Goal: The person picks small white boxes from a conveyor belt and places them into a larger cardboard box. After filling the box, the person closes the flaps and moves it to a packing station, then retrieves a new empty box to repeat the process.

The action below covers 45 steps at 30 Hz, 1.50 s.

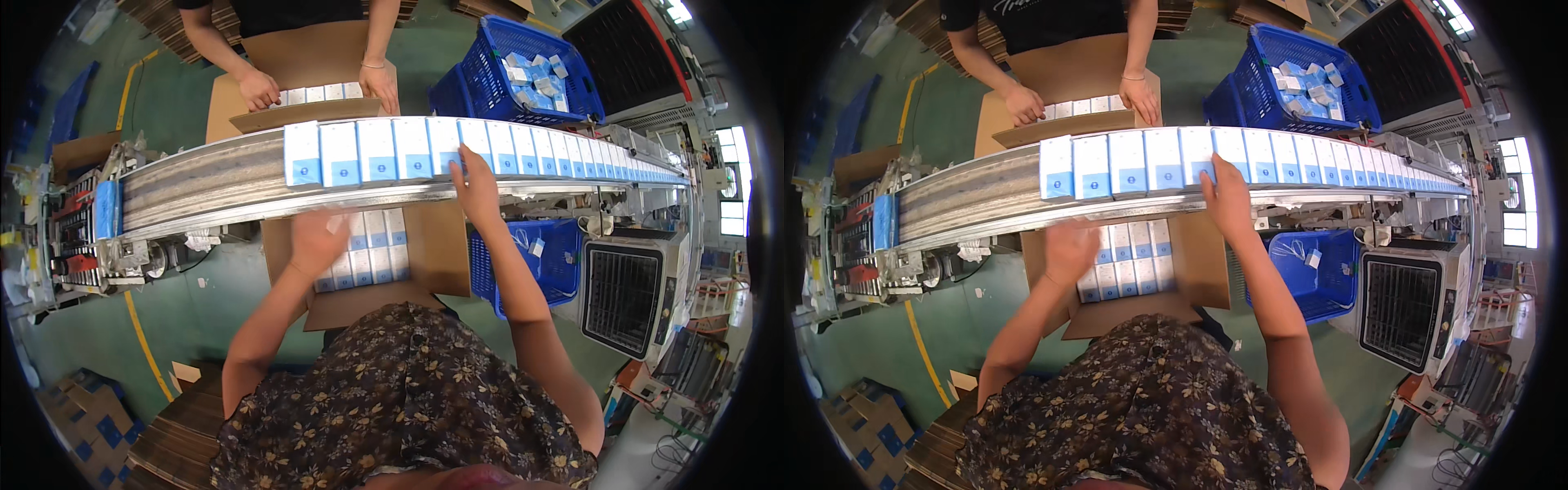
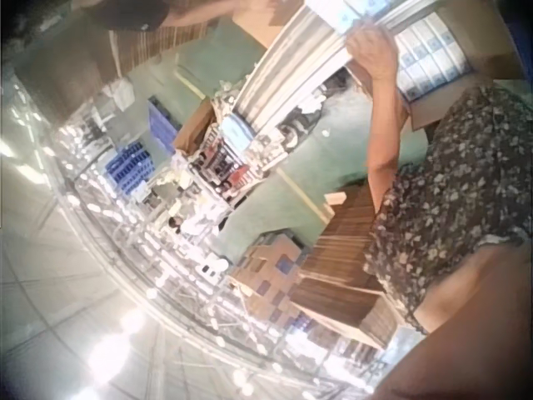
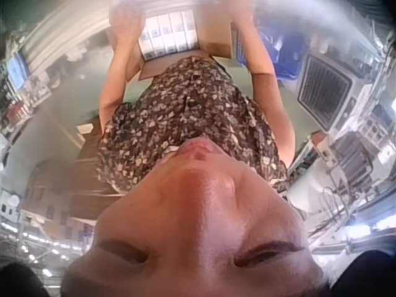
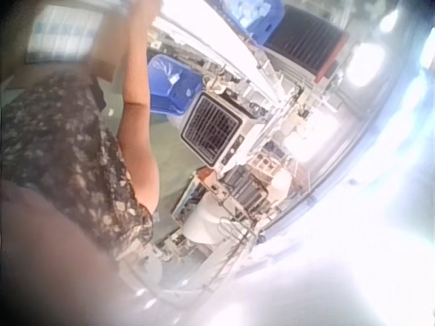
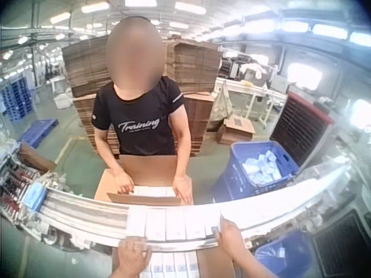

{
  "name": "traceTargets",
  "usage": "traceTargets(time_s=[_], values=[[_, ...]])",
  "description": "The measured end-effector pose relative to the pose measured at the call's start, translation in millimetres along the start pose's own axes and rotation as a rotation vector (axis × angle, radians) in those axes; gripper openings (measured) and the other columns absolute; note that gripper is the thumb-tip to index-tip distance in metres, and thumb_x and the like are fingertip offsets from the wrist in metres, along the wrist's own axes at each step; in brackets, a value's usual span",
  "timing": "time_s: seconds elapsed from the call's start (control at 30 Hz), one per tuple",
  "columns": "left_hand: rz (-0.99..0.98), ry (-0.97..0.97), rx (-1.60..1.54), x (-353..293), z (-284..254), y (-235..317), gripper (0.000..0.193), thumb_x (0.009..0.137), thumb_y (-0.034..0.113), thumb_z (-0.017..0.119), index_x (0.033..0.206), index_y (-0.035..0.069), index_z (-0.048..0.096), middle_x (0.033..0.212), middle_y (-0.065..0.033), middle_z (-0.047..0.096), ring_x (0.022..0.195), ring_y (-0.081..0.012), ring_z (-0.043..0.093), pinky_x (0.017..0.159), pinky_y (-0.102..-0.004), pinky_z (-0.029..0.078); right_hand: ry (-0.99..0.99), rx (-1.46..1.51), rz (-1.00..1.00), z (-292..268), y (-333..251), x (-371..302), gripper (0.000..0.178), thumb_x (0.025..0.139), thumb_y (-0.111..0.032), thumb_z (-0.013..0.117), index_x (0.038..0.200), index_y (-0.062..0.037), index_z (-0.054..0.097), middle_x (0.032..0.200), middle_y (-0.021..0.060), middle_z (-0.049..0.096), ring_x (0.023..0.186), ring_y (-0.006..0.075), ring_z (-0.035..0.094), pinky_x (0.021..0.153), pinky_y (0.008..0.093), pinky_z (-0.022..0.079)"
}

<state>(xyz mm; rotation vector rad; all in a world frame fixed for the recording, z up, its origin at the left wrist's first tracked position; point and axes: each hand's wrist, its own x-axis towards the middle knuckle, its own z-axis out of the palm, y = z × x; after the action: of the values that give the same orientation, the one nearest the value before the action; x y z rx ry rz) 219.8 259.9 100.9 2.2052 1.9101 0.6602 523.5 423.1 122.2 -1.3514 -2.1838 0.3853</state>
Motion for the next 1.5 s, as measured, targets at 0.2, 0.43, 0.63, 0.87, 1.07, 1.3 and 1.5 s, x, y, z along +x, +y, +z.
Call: traceTargets(time_s=[0.2,0.43,0.63,0.87,1.07,1.3,1.5], values=[[-0.647,0.258,-0.094,58.5,-46.0,-82.2,0.078,0.076,0.051,0.078,0.125,-0.003,0.052,0.104,-0.0197,0.069,0.097,-0.0378,0.067,0.087,-0.0434,0.052,-0.188,0.204,0.307,61.2,-56.0,47.6,0.086,0.085,-0.06,0.065,0.137,0.0048,0.042,0.119,0.0295,0.063,0.113,0.0422,0.062,0.096,0.044,0.048],[-0.661,0.289,-0.219,29.0,-124.5,-80.9,0.087,0.069,0.056,0.083,0.127,0.0,0.051,0.109,-0.022,0.068,0.102,-0.0361,0.067,0.087,-0.0424,0.051,0.05,0.355,0.202,19.6,-126.9,30.5,0.091,0.078,-0.049,0.079,0.141,0.0014,0.038,0.124,0.0261,0.06,0.114,0.0388,0.061,0.096,0.0423,0.047],[-0.362,0.421,0.14,-56.6,-204.2,69.8,0.095,0.074,0.049,0.082,0.143,-0.002,0.039,0.116,-0.0204,0.056,0.103,-0.0363,0.059,0.084,-0.0433,0.051,0.145,0.448,0.155,-50.0,-146.9,-96.9,0.079,0.089,-0.029,0.072,0.146,0.0063,0.03,0.127,0.0259,0.056,0.114,0.0378,0.059,0.097,0.0423,0.047],[-0.17,-0.529,-0.147,-231.0,83.4,-37.5,0.08,0.096,0.052,0.053,0.147,-0.006,0.034,0.146,-0.034,0.038,0.121,-0.0454,0.053,0.097,-0.0492,0.046,-0.665,-0.091,0.458,18.9,-47.6,-234.2,0.064,0.098,-0.046,0.055,0.139,0.0013,0.042,0.114,0.0297,0.064,0.103,0.0462,0.063,0.086,0.0511,0.05],[-0.198,-1.454,-0.077,-125.0,111.0,-39.4,0.048,0.099,0.035,0.048,0.13,0.0,0.058,0.144,-0.024,0.049,0.125,-0.0382,0.054,0.103,-0.0463,0.044,-0.366,0.162,0.427,-15.5,-24.1,-179.3,0.041,0.097,-0.036,0.059,0.115,0.0002,0.062,0.104,0.0235,0.069,0.095,0.0399,0.066,0.081,0.0468,0.052],[-0.096,-0.938,-0.12,-128.3,70.3,-43.4,0.038,0.094,0.02,0.056,0.129,0.004,0.059,0.135,-0.0212,0.056,0.12,-0.0367,0.057,0.099,-0.0456,0.047,0.227,-0.102,-0.057,-41.6,-15.4,-63.5,0.034,0.088,-0.015,0.068,0.118,0.001,0.062,0.113,0.0222,0.065,0.108,0.0411,0.059,0.095,0.0459,0.047],[-0.033,0.424,0.062,16.4,-41.6,23.2,0.044,0.085,0.007,0.07,0.127,0.002,0.056,0.117,-0.0181,0.059,0.101,-0.0361,0.058,0.087,-0.0435,0.05,0.065,-0.378,0.009,-24.2,5.9,11.4,0.065,0.089,-0.038,0.069,0.127,0.0114,0.053,0.108,0.0254,0.066,0.099,0.0417,0.063,0.086,0.0449,0.053]])
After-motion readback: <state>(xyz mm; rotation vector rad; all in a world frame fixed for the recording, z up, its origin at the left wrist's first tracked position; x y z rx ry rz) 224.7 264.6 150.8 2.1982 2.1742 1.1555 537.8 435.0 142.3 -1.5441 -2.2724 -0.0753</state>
